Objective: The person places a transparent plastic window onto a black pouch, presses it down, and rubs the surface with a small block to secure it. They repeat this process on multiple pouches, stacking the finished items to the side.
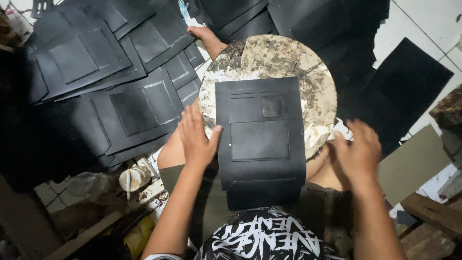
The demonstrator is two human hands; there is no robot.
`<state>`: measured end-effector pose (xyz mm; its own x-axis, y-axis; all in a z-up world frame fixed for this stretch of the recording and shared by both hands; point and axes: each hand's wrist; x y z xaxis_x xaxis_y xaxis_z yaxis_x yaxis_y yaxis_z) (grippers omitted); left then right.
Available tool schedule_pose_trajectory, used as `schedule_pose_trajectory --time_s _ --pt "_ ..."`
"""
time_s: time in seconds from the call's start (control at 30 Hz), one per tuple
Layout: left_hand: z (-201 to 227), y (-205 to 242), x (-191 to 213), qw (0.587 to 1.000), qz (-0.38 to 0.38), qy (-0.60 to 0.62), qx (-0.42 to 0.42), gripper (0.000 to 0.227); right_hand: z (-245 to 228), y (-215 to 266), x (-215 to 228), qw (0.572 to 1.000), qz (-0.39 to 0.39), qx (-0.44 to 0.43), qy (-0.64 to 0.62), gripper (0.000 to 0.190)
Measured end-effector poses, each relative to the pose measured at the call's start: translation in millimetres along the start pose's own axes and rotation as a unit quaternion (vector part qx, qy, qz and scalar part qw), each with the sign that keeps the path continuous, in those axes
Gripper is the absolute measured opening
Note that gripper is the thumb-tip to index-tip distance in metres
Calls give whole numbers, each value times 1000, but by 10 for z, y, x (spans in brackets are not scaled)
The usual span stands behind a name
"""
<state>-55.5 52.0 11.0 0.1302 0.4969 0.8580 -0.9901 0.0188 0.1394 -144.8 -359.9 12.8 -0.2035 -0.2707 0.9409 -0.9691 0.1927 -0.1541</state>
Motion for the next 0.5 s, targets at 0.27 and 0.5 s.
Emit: schedule_pose_trajectory --time_s 0.27,0.5 --pt "-39 170 -172 968 157 65 -186 72 -252 853 766 818 -488 -272 140 51" --pt "580 305 -305 929 -10 -51 -366 76 -118 1348 391 818 -470 -328 41 29"
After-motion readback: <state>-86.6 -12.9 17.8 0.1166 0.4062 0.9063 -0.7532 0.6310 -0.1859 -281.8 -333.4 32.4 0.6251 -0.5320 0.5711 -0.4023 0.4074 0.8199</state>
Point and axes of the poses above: each hand's wrist, its own y-axis away from the middle knuckle, its own x-axis out of the back of the hand, z = x × y, and after that the axes turned 1 degree about z, right-handed
